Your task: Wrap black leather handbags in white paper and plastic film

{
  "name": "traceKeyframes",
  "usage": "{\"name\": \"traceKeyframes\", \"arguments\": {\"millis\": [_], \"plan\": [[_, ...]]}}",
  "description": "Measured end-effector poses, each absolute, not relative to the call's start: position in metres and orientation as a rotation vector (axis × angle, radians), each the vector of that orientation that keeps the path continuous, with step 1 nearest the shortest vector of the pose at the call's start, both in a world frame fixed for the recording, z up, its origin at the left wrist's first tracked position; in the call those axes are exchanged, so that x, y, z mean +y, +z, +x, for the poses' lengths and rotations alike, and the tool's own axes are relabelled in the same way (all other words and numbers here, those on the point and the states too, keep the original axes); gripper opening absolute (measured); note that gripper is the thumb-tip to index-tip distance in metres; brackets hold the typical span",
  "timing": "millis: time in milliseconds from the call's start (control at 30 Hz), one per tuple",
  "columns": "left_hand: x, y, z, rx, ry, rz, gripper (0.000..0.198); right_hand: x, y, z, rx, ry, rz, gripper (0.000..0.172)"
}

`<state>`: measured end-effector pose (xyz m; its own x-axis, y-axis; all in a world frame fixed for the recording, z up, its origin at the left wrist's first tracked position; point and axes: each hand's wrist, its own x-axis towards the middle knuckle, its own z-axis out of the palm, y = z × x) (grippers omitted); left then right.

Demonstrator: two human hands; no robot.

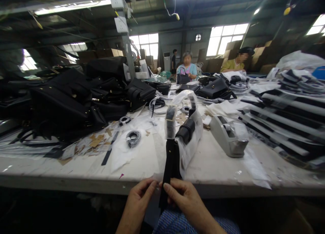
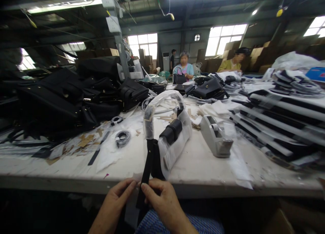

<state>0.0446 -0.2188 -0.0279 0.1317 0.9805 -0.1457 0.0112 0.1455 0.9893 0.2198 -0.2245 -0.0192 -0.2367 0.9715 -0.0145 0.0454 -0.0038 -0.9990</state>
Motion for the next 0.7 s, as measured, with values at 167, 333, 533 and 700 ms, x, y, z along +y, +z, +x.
{"name": "traceKeyframes", "arguments": {"millis": [167,333,533,700], "plan": [[-0.224,-0.037,0.033,1.171,1.029,0.994,0.04,-0.228,-0.014,0.224,-1.34,1.442,-1.105,0.04],[-0.234,-0.049,0.017,1.284,0.98,1.08,0.041,-0.232,-0.007,0.225,-1.294,1.505,-1.1,0.042],[-0.25,-0.047,0.011,1.386,0.924,1.176,0.025,-0.236,-0.004,0.22,-1.205,1.466,-1.122,0.042],[-0.26,-0.049,0.008,1.33,0.913,1.227,0.016,-0.239,-0.004,0.213,-1.171,1.379,-1.155,0.04]]}}
